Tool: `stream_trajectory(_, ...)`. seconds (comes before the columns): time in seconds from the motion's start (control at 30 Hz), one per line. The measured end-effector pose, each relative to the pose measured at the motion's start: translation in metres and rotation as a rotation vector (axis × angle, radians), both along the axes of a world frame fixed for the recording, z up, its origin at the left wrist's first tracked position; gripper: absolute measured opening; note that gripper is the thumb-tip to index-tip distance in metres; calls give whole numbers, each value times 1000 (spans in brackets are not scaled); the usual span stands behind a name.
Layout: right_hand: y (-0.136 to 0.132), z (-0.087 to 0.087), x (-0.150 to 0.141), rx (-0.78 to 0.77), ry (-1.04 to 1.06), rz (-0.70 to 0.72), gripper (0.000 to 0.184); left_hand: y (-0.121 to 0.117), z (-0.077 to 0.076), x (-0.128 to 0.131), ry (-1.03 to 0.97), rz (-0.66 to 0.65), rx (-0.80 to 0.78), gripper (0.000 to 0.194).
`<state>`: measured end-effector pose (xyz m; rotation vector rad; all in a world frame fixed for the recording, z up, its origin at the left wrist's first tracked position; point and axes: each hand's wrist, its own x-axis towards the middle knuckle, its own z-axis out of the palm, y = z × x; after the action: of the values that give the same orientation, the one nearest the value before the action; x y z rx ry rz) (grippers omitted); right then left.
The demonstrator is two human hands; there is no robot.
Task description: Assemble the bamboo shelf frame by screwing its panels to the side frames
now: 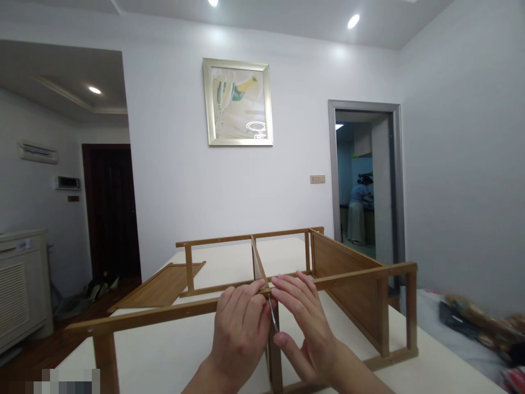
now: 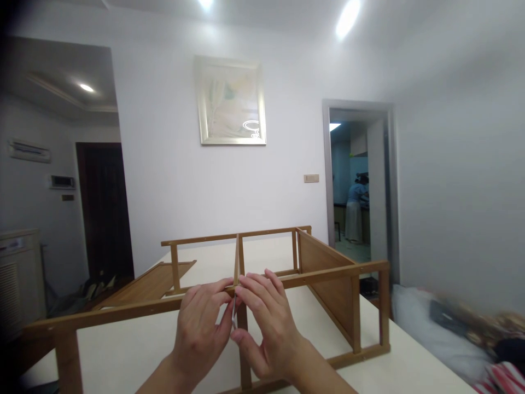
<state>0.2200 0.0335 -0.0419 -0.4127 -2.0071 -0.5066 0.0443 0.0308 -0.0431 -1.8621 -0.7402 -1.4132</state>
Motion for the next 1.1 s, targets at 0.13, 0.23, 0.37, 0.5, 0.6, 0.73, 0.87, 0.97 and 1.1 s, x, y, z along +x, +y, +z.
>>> stream_trajectory(0.13, 2, 2, -2, -12, 17, 14, 55, -1, 0, -1, 17, -17, 25, 16)
stream_trajectory(0.23, 2, 2, -5, -12, 63, 27, 57, 1, -1, -1, 21, -21, 14, 16)
stream_trajectory(0.37, 0, 3, -9, -11, 96, 18, 54, 2, -2, -1, 13, -15, 2, 16)
stream_trajectory(0.5, -3, 4, -12, -21, 112, 1, 50, 1, -1, 0, -4, -28, 10, 20)
stream_trajectory(0.6, -4, 4, -15, -29, 142, -9, 48, 0, -1, -2, 11, -57, 4, 24)
stream_trajectory(0.73, -5, 4, -21, -52, 232, -2, 46, 1, -2, -3, 5, -90, -2, 24)
stream_trajectory(0.87, -6, 4, -25, -85, 277, -6, 44, 2, -3, -2, -17, -100, 8, 22)
stream_trajectory(0.97, -8, 5, -27, -89, 283, -1, 41, 3, -3, -1, -26, -106, 28, 25)
stream_trajectory(1.1, -12, 9, -28, -96, 295, 4, 35, 3, -3, -1, -34, -112, 24, 25)
